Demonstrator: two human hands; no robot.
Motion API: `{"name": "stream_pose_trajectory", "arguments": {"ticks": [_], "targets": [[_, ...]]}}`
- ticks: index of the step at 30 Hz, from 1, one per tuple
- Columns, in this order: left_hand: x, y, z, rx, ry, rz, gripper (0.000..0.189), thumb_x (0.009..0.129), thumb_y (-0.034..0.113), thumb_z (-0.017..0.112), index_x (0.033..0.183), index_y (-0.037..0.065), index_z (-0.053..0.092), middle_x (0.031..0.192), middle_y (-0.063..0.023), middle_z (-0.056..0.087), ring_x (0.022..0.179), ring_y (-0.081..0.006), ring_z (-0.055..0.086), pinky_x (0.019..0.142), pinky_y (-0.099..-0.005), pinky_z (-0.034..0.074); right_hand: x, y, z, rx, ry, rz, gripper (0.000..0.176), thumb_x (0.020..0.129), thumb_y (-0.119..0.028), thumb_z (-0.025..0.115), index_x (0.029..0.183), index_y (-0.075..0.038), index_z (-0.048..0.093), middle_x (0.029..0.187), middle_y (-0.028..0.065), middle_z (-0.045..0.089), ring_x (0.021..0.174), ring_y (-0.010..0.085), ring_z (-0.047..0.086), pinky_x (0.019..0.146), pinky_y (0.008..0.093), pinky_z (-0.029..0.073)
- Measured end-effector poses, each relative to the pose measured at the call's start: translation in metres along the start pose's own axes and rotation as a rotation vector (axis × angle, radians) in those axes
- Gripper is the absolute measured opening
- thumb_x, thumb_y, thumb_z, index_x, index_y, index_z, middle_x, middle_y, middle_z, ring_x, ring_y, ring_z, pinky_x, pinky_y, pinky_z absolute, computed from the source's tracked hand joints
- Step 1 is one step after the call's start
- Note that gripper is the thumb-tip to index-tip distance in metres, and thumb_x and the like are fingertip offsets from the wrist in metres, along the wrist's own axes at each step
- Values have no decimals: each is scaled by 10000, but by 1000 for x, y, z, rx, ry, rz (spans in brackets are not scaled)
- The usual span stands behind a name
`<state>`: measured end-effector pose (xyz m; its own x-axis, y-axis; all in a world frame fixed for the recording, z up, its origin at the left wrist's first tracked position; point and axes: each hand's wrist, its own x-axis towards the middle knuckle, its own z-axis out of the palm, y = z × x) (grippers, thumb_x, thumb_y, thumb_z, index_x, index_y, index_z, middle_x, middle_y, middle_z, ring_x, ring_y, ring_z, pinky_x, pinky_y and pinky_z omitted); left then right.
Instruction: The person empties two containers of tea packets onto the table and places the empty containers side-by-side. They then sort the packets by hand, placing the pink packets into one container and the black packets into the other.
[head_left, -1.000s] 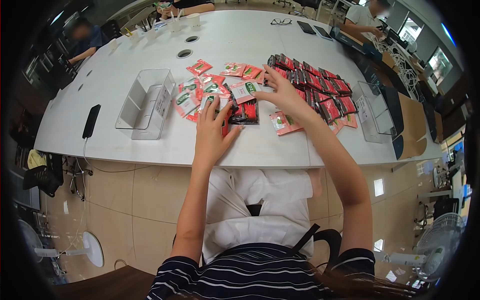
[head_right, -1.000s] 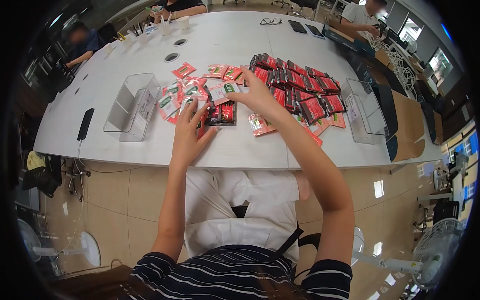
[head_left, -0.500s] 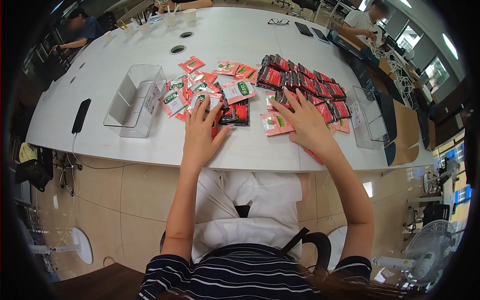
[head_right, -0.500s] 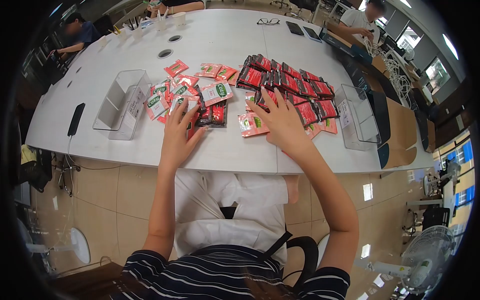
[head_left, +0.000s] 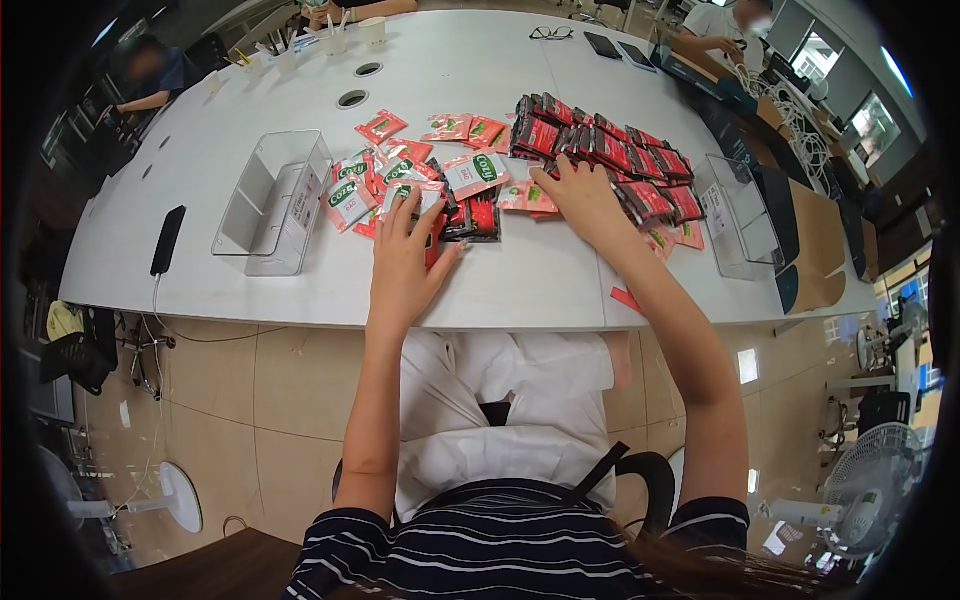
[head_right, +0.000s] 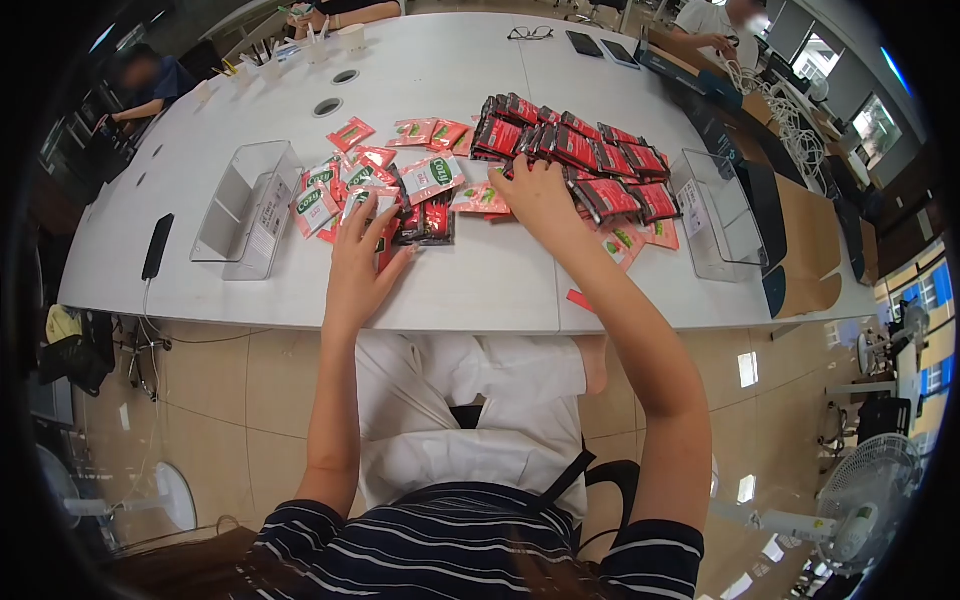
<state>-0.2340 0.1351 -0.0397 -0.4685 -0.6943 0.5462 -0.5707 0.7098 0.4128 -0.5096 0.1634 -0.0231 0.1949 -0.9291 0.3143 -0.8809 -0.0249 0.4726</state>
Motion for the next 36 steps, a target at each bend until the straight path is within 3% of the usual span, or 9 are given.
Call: {"name": "stream_pose_trajectory", "arguments": {"ticks": [8, 12, 17, 21, 24, 28, 32, 34, 36], "targets": [[-2, -3, 3, -10, 24, 13, 549, 814, 275, 708, 1309, 122, 527, 1448, -150, 391, 1317, -350, 372, 1078, -459, 304, 14, 17, -14, 297, 30, 33, 456, 798, -124, 623, 1238, -200, 530, 1042, 74, 583, 775, 264, 650, 686, 390, 508], [-2, -4, 4, -33, 29, 18, 560, 808, 288, 711, 1310, 122, 527, 1445, -157, 389, 1321, -355, 363, 1081, -483, 289, 23, 25, -34, 474, 44, 107, 497, 786, -90, 640, 1257, -208, 533, 1178, 36, 592, 882, 281, 647, 727, 396, 526], [-2, -5, 5, -79, 14, 15, 565, 806, 314, 710, 1307, 122, 533, 1442, -163, 379, 1338, -367, 333, 1098, -534, 249, 40, 36, -66, 841, 194, 222, 357, 790, -93, 645, 1141, -141, 595, 930, 118, 675, 864, 329, 641, 754, 414, 500], [-2, -2, 1, -44, 26, 18, 634, 807, 287, 712, 1368, 127, 464, 1453, -165, 370, 1314, -351, 373, 1077, -480, 294, 62, 43, -67, 1227, 252, 340, 292, 782, -116, 673, 1035, 12, 604, 836, 126, 679, 748, 219, 651, 669, 339, 492], [1, 0, 1, -134, 43, -30, 723, 809, 316, 709, 1427, 137, 379, 1468, -179, 330, 1335, -368, 335, 1091, -544, 254, 75, 40, -80, 1484, 6, 440, 232, 825, -172, 683, 973, -9, 609, 779, 14, 616, 677, 86, 563, 640, 264, 458], [4, 2, -2, -219, 115, -48, 787, 817, 321, 709, 1465, 114, 314, 1480, -197, 301, 1337, -383, 326, 1071, -538, 274, 105, 12, -55, 2150, -141, 457, 209, 812, -136, 705, 975, -30, 630, 892, 29, 656, 802, 100, 619, 754, 263, 510], [7, 7, -6, -263, 216, -70, 837, 794, 381, 725, 1472, 118, 311, 1498, -201, 268, 1346, -407, 300, 1057, -537, 275, 128, -26, -24, 2199, -477, 420, 213, 786, -147, 730, 965, -53, 661, 995, 32, 658, 844, 104, 624, 785, 271, 515], [6, 8, -8, -121, 181, -58, 870, 763, 432, 739, 1466, 123, 329, 1505, -200, 254, 1355, -410, 280, 1059, -541, 261, 130, -49, -33, 1919, -638, 636, 307, 754, -172, 761, 1013, -52, 647, 974, 32, 649, 837, 108, 613, 756, 268, 512], [7, 7, -7, -24, 129, -74, 894, 735, 475, 748, 1457, 126, 353, 1508, -203, 249, 1364, -409, 265, 1062, -549, 247, 134, -62, -26, 1916, -581, 532, 370, 737, -192, 778, 1047, -51, 633, 961, 32, 639, 851, 114, 609, 739, 269, 510]]}}
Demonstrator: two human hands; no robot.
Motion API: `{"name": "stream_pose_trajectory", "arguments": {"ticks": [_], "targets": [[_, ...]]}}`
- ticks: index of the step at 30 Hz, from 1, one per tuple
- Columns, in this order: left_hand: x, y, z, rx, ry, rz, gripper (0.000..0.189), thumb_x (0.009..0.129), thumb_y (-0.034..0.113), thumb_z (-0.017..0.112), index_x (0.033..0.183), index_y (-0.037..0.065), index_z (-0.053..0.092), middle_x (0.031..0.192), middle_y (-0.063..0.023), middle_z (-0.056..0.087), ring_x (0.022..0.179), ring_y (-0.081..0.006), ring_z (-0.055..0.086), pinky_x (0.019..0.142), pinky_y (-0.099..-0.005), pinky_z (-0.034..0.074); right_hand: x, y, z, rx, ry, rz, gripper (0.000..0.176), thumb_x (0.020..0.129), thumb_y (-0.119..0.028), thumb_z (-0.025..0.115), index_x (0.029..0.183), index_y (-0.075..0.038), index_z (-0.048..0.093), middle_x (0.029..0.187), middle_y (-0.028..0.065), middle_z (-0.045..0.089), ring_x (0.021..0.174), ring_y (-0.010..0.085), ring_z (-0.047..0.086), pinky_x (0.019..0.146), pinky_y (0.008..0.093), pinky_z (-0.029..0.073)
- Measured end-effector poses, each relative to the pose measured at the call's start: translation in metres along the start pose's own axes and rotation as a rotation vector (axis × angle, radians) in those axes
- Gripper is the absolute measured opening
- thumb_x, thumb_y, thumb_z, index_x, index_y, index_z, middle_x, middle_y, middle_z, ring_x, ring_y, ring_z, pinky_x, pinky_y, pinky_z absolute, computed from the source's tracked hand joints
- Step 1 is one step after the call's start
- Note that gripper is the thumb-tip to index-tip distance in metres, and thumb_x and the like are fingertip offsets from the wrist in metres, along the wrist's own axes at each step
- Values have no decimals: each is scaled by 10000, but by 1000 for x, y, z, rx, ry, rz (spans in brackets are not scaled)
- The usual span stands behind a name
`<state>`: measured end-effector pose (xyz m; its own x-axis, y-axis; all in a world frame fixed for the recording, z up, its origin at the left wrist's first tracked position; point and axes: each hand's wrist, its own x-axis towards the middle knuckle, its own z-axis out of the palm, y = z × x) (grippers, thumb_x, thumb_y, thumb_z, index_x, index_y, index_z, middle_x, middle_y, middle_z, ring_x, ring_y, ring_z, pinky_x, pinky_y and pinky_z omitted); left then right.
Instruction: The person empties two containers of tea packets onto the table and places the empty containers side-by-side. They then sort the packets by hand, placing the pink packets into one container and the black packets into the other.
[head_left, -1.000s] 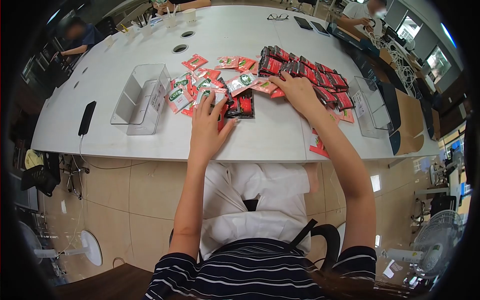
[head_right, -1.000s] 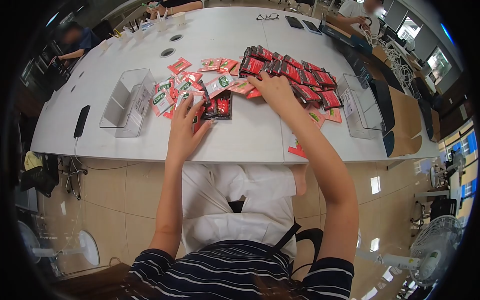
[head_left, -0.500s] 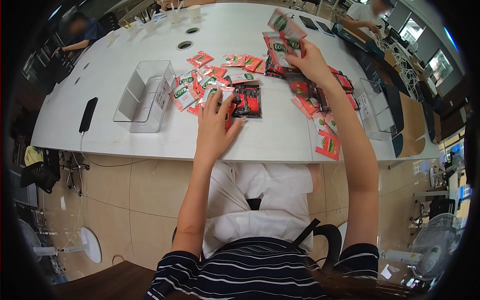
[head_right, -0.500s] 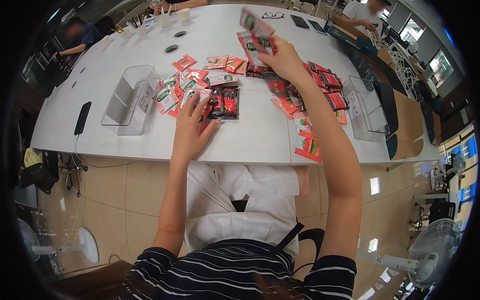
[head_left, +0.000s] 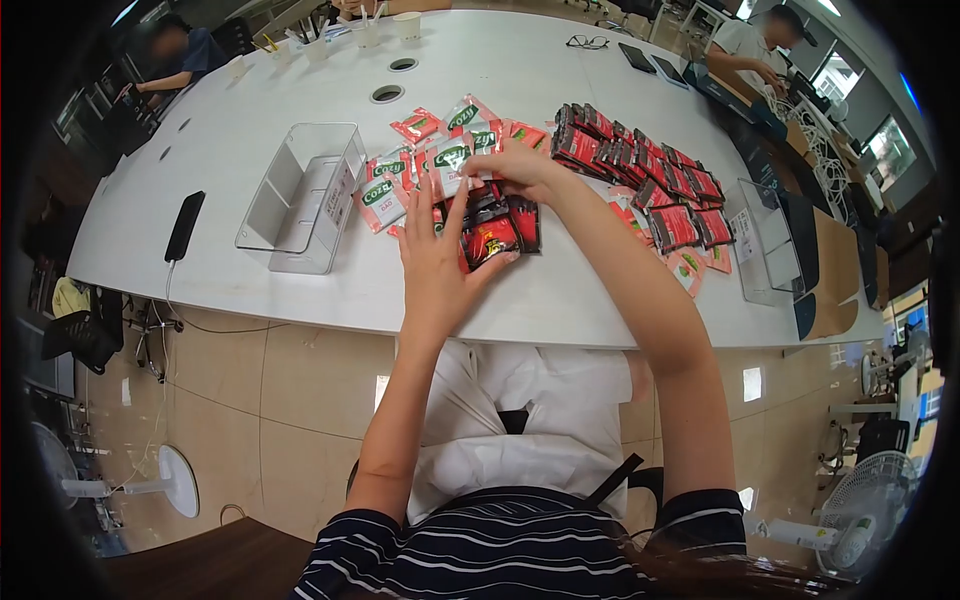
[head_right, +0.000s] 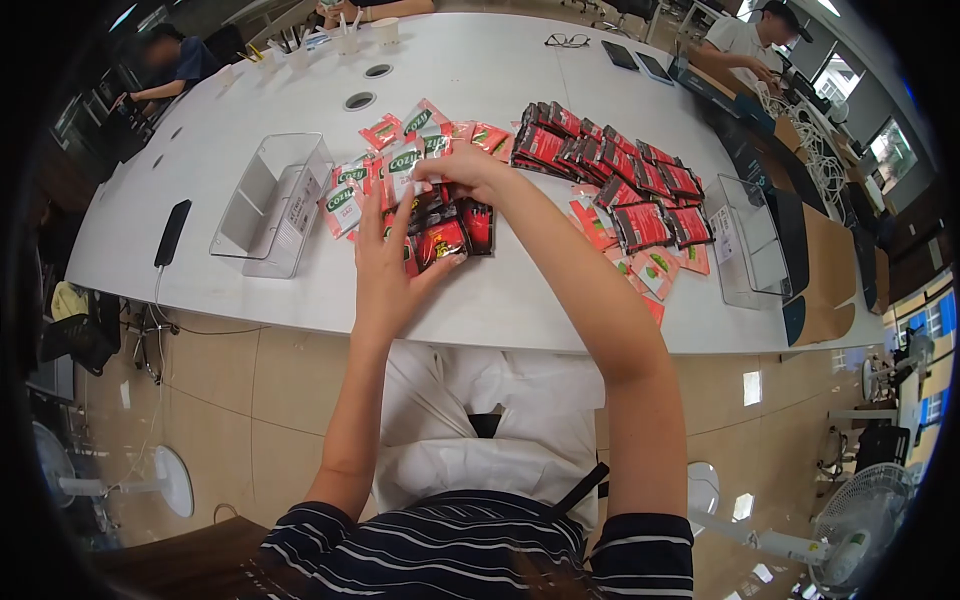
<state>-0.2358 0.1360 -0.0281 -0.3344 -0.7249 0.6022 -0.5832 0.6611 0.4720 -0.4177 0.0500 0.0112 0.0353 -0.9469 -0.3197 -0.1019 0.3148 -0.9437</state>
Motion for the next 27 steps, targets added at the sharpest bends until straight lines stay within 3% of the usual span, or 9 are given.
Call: {"name": "stream_pose_trajectory", "arguments": {"ticks": [4, 5, 8, 11, 14, 17, 20, 23, 27], "targets": [[-3, -4, 5, 72, -68, -65, 894, 717, 517, 745, 1435, 117, 394, 1503, -213, 255, 1372, -405, 253, 1065, -565, 222, -9, -1, 0, -205, 66, -367, 443, 704, -223, 794, 1053, -11, 623, 888, 31, 651, 772, 100, 625, 622, 236, 501], [-3, -4, 6, 80, -70, -71, 887, 721, 520, 741, 1430, 111, 400, 1502, -216, 257, 1372, -405, 254, 1067, -568, 217, -22, -9, -7, -243, 62, -402, 631, 678, -262, 814, 1196, 9, 576, 914, 70, 678, 832, 180, 666, 714, 295, 536], [-5, -5, 8, 128, -53, -82, 872, 729, 519, 735, 1417, 91, 412, 1496, -223, 265, 1369, -407, 257, 1072, -573, 200, -16, -7, -55, -770, 267, -427, 807, 632, -257, 821, 1331, -36, 483, 1198, 189, 604, 1087, 328, 607, 896, 430, 505], [-5, -5, 7, 108, -43, -90, 860, 743, 513, 725, 1416, 81, 408, 1494, -224, 268, 1369, -408, 255, 1077, -574, 189, -25, 12, -91, -1429, 463, -408, 953, 600, -220, 816, 1435, -153, 362, 1465, 236, 338, 1312, 392, 401, 1030, 469, 401], [-5, -4, 7, 134, -8, -75, 830, 719, 471, 762, 1390, 94, 453, 1473, -221, 315, 1354, -386, 300, 1082, -522, 227, -38, 5, -93, -1496, 396, -81, 948, 589, -217, 794, 1427, -311, 361, 1536, 242, 139, 1360, 473, 259, 1045, 572, 350], [-6, -7, 8, 96, -45, -72, 839, 760, 506, 715, 1418, 89, 402, 1489, -230, 274, 1374, -408, 242, 1079, -580, 181, -19, 20, -114, -1479, 401, -201, 937, 590, -201, 784, 1413, -364, 367, 1472, 270, 247, 1277, 498, 385, 1010, 540, 412], [-6, -7, 7, 84, -51, -84, 828, 761, 503, 715, 1412, 90, 411, 1489, -229, 274, 1373, -412, 241, 1080, -582, 178, -7, 19, -115, -1498, 380, -223, 883, 626, -193, 770, 1402, -365, 386, 1400, 253, 349, 1143, 486, 520, 950, 518, 473], [-5, -5, 6, 75, -58, -88, 817, 764, 498, 715, 1406, 90, 418, 1489, -228, 274, 1374, -412, 239, 1080, -587, 173, 1, 28, -113, -1629, 499, -304, 744, 683, -175, 746, 1349, -333, 455, 1278, 210, 493, 998, 401, 623, 867, 468, 522], [-5, -5, 6, 57, -45, -80, 804, 766, 493, 715, 1400, 91, 426, 1491, -225, 272, 1377, -411, 233, 1080, -595, 165, -15, 16, -122, -1531, 447, -323, 587, 743, -128, 678, 1280, -286, 502, 1147, 160, 604, 974, 336, 629, 821, 448, 511]]}}
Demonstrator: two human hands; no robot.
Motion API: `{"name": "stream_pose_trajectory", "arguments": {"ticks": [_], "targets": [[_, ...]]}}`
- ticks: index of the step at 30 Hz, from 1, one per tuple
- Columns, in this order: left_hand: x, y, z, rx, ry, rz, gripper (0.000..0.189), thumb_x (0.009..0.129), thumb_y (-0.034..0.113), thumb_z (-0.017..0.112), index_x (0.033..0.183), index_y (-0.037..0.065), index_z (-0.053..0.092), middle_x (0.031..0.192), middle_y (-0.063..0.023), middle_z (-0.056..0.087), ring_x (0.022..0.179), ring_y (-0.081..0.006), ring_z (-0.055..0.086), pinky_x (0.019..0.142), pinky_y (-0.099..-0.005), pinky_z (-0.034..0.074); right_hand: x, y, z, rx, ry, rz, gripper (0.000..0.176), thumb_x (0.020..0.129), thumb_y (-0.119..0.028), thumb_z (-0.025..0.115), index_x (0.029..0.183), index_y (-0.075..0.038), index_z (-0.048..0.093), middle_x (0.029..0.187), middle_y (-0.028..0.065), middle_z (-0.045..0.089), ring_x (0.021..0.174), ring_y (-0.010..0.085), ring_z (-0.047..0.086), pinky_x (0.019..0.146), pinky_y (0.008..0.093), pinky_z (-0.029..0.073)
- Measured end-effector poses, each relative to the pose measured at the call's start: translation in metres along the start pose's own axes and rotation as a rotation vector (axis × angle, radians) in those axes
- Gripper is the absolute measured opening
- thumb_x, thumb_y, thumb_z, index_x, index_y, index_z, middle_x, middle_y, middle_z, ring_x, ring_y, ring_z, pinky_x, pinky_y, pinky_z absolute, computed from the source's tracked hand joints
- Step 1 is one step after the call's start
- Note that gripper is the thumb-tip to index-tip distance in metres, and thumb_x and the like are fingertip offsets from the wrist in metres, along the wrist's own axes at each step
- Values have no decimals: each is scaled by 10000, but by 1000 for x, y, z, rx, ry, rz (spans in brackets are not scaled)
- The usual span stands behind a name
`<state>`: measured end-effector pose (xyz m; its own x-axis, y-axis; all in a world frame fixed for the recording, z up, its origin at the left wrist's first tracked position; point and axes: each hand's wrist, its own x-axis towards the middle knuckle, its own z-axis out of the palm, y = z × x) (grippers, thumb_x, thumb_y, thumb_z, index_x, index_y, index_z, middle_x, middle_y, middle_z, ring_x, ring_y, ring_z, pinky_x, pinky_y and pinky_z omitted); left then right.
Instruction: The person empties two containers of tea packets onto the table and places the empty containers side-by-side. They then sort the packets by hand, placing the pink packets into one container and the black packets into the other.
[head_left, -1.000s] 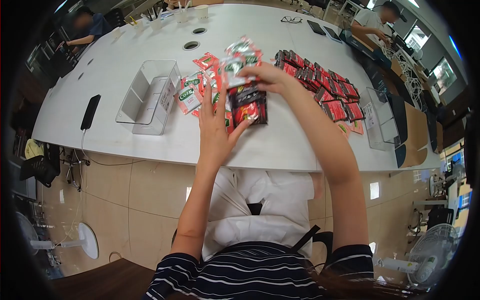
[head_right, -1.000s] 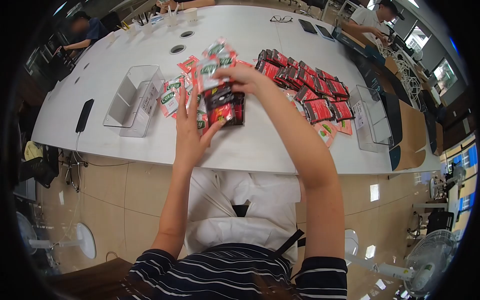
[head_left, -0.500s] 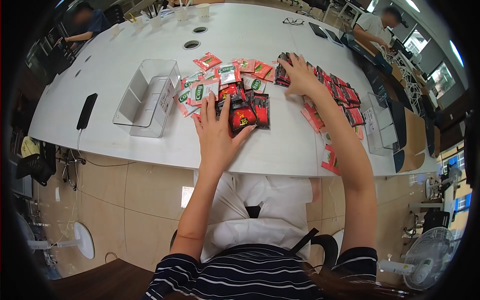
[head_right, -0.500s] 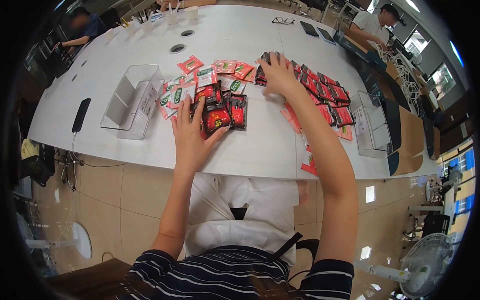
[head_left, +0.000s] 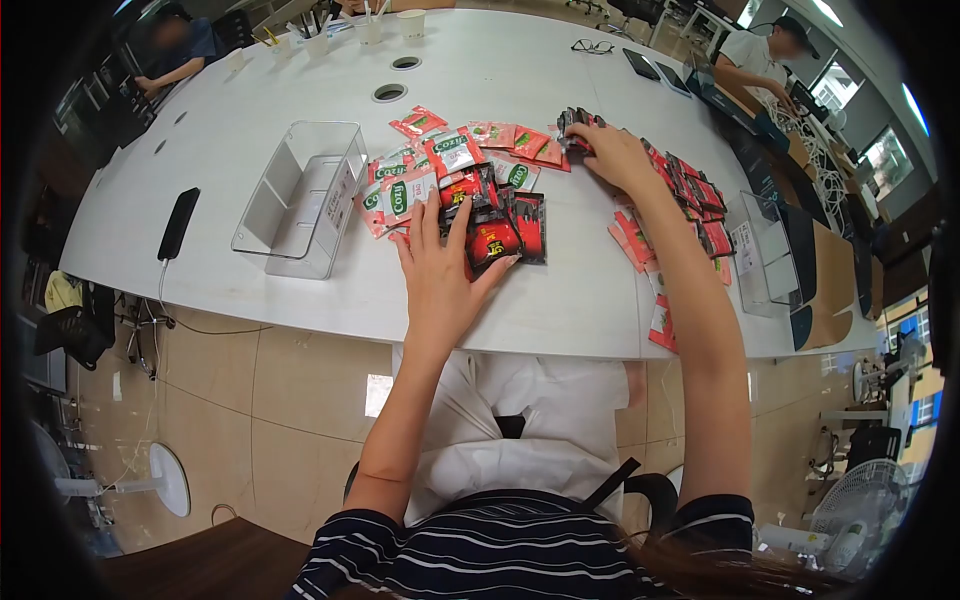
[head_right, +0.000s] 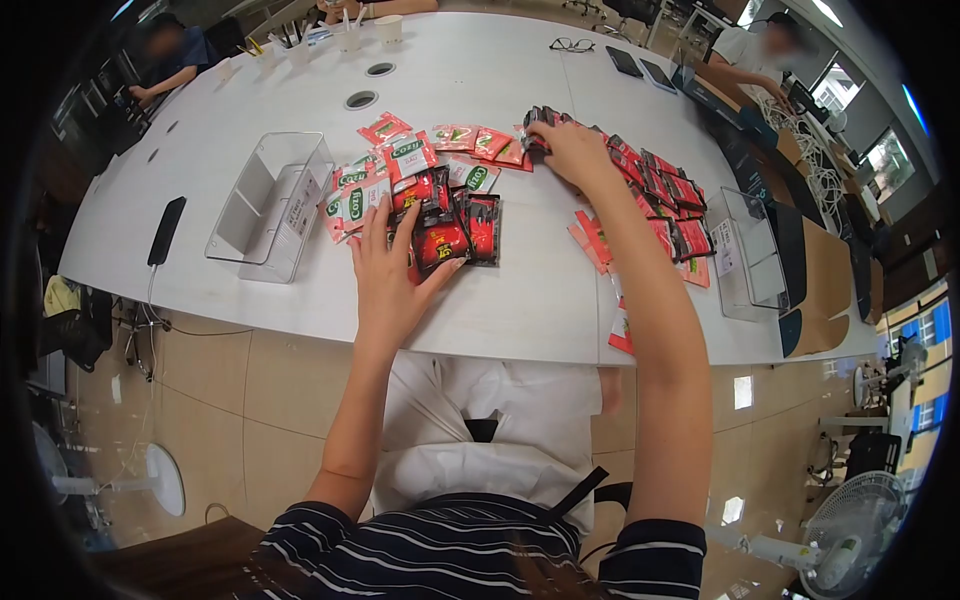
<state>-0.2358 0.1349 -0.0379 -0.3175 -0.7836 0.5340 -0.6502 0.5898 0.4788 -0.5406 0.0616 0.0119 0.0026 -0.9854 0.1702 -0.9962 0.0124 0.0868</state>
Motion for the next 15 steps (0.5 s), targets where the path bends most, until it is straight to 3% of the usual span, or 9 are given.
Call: {"name": "stream_pose_trajectory", "arguments": {"ticks": [5, 8, 11, 12, 15], "targets": [[-1, -1, 1, -22, 2, 7, 787, 773, 481, 712, 1395, 93, 427, 1497, -218, 260, 1382, -410, 225, 1085, -602, 153, -21, -4, -41, 205, 29, 42, 475, 761, -96, 641, 1211, -224, 565, 986, 167, 669, 934, 359, 630, 818, 409, 507], [-1, 0, 0, -35, -7, 2, 778, 777, 473, 711, 1393, 92, 426, 1500, -217, 254, 1385, -410, 219, 1090, -604, 146, -15, 5, -51, 384, 93, 37, 470, 768, -69, 613, 1209, -221, 558, 1031, 115, 678, 926, 325, 649, 819, 399, 512], [-1, -1, 0, -43, 1, 11, 772, 779, 465, 711, 1393, 92, 429, 1498, -219, 258, 1387, -410, 216, 1092, -607, 144, 3, 12, -50, 732, 332, -198, 508, 753, -24, 591, 1238, -168, 554, 1053, 107, 672, 935, 253, 649, 853, 336, 499], [-1, -2, 1, -40, 3, 12, 771, 777, 462, 713, 1393, 94, 430, 1497, -218, 260, 1386, -411, 217, 1092, -605, 146, 6, 5, -59, 886, 310, -229, 509, 758, -16, 605, 1256, -104, 552, 1077, 87, 659, 943, 170, 621, 868, 286, 479], [-1, -1, 1, -35, 6, 15, 768, 775, 454, 718, 1393, 99, 432, 1494, -217, 266, 1384, -413, 221, 1092, -600, 152, 17, -23, -61, 1150, 295, -86, 503, 776, -30, 627, 1270, -73, 540, 1121, 70, 640, 971, 138, 595, 874, 274, 472]]}}
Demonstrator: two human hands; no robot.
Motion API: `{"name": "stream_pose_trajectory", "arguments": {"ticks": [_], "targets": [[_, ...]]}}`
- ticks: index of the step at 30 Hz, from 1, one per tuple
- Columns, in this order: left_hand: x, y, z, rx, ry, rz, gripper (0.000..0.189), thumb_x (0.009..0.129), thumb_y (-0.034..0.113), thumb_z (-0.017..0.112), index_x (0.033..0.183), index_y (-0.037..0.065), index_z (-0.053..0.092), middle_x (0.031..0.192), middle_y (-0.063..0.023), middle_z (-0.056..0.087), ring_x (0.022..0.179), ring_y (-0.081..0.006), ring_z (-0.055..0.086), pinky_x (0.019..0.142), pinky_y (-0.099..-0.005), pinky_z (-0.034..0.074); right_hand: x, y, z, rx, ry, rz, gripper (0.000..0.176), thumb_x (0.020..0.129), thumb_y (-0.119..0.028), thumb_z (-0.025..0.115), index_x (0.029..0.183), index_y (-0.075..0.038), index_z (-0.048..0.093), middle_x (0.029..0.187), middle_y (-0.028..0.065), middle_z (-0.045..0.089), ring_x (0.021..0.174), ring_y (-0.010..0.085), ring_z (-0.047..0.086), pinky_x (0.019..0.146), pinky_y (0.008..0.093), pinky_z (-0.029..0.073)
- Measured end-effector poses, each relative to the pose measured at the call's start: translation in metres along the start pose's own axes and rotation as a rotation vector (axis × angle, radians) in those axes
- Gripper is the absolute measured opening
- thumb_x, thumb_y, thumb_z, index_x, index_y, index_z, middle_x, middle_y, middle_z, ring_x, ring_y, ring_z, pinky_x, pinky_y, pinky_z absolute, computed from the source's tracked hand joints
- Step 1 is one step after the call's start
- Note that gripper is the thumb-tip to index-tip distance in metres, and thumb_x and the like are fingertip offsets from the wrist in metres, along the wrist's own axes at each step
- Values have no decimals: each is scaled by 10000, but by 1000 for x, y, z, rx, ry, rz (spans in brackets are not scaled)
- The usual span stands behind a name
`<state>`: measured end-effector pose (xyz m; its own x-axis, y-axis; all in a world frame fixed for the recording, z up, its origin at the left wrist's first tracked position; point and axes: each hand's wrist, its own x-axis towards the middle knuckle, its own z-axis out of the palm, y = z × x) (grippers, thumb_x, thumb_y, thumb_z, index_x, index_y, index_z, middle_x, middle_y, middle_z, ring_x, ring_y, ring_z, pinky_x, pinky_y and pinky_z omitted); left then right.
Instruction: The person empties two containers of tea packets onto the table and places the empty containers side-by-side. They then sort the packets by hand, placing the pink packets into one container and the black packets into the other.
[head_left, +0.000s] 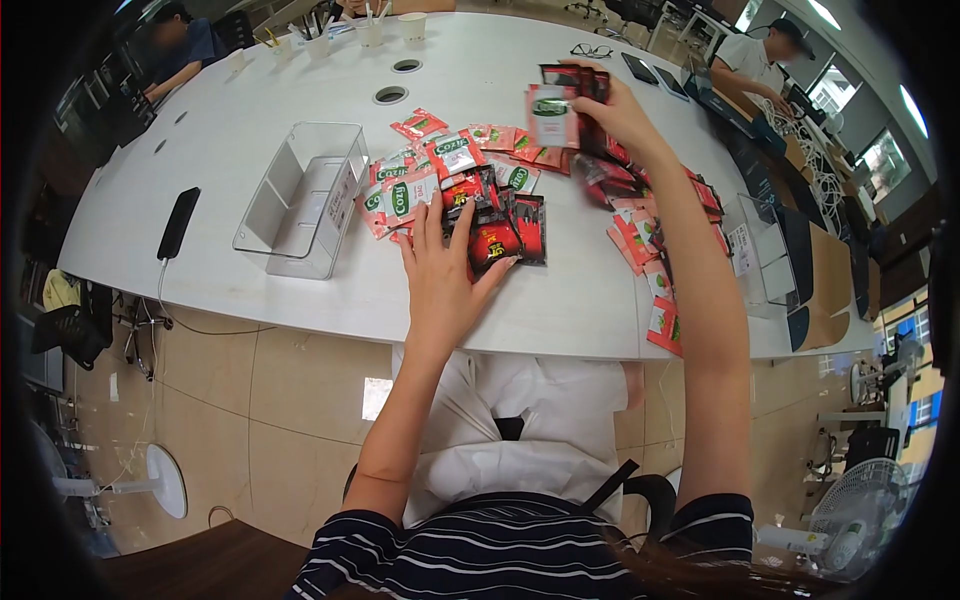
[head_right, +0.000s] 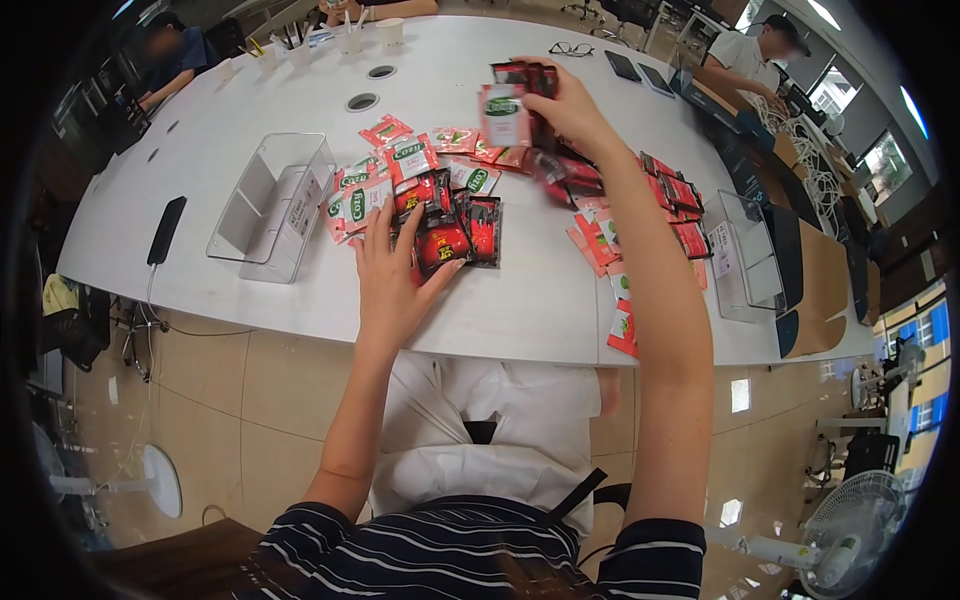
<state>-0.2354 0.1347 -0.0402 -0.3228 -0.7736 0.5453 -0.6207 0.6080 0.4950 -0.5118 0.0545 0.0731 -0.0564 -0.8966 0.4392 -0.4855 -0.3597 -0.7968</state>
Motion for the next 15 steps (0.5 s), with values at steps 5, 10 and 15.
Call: {"name": "stream_pose_trajectory", "arguments": {"ticks": [5, 10, 15], "targets": [[1, 2, -2, 6, -12, 1, 771, 770, 444, 725, 1397, 104, 431, 1492, -219, 270, 1379, -418, 229, 1095, -580, 164, 21, 49, 48, 339, 0, 287, 423, 789, -81, 675, 1196, -62, 560, 959, 35, 653, 821, 109, 606, 732, 261, 506], [2, 4, -4, 6, -18, 2, 765, 778, 428, 723, 1401, 98, 426, 1492, -219, 271, 1377, -412, 235, 1096, -567, 164, 14, 88, 63, -493, 193, 129, 559, 687, -233, 764, 1175, -40, 571, 968, 144, 661, 907, 262, 636, 803, 391, 509], [2, 5, -5, 9, -32, 6, 756, 786, 417, 720, 1401, 92, 423, 1493, -216, 272, 1377, -405, 239, 1093, -561, 167, 15, 89, 32, -657, 4, -6, 716, 619, -366, 775, 1262, -144, 552, 1155, 156, 607, 1114, 332, 549, 947, 437, 439]]}}
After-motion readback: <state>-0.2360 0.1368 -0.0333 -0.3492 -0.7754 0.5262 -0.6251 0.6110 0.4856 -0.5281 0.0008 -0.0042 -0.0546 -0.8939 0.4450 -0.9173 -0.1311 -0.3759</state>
